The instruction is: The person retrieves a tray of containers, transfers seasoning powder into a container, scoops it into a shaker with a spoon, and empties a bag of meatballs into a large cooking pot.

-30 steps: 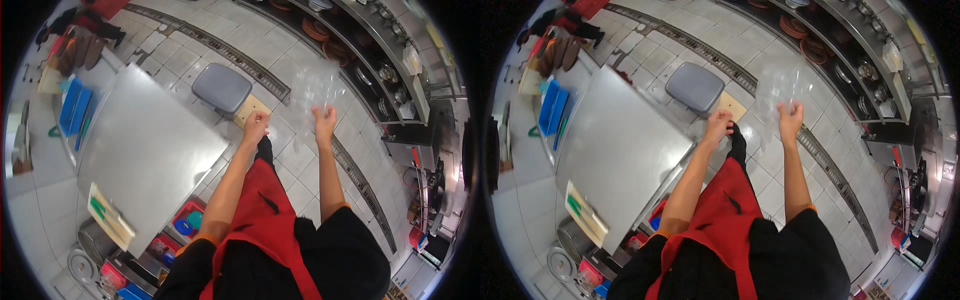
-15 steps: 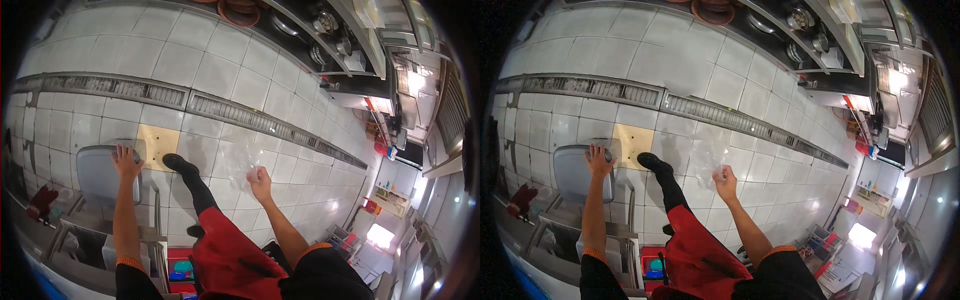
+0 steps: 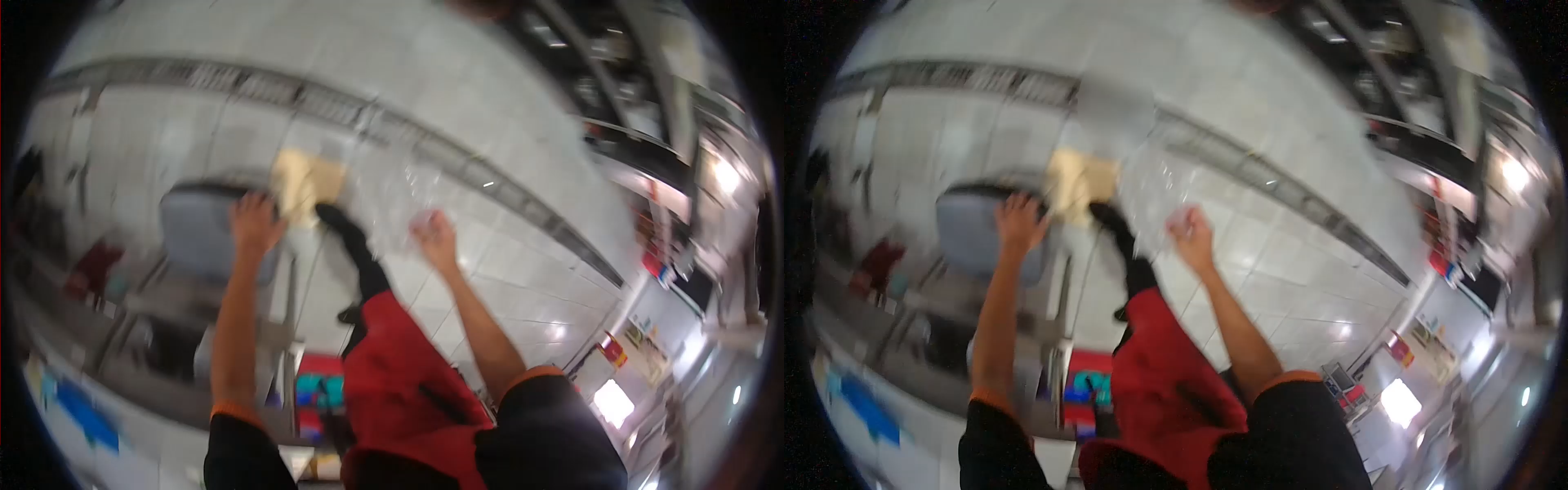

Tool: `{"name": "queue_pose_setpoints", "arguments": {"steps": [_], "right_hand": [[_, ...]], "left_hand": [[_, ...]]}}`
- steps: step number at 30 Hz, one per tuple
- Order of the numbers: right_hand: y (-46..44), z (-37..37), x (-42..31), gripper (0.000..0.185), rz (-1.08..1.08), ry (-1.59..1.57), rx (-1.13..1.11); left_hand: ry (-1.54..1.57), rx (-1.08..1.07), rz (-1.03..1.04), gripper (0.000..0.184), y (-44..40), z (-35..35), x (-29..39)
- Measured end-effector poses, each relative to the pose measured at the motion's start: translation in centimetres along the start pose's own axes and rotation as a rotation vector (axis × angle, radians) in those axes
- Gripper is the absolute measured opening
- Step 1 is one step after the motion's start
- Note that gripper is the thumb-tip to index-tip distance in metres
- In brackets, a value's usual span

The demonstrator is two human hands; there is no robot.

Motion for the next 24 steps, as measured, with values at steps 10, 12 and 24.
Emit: {"name": "queue_pose_setpoints", "arguments": {"steps": [10,12,24], "right_hand": [[0.3,38.2,-12.8,0.052,-0.493,0.027,-0.97],[0.4,38.7,-14.0,0.058,-0.341,0.236,-0.912],[-11.4,6.2,17.9,0.046,-0.425,1.244,-1.016]], "left_hand": [[0.172,0.216,-0.182,0.031,14.6,-9.8,-0.4],[0.216,0.214,-0.198,0.038,14.6,-10.3,-0.1],[1.135,0.217,-0.452,0.039,18.0,-10.4,13.3]]}}
Point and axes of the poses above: each hand's wrist, its own y-axis away from the middle knuckle, its own z-axis out of the palm, x = y × z, the point moved 7 cm from there along -y, towards the middle knuckle
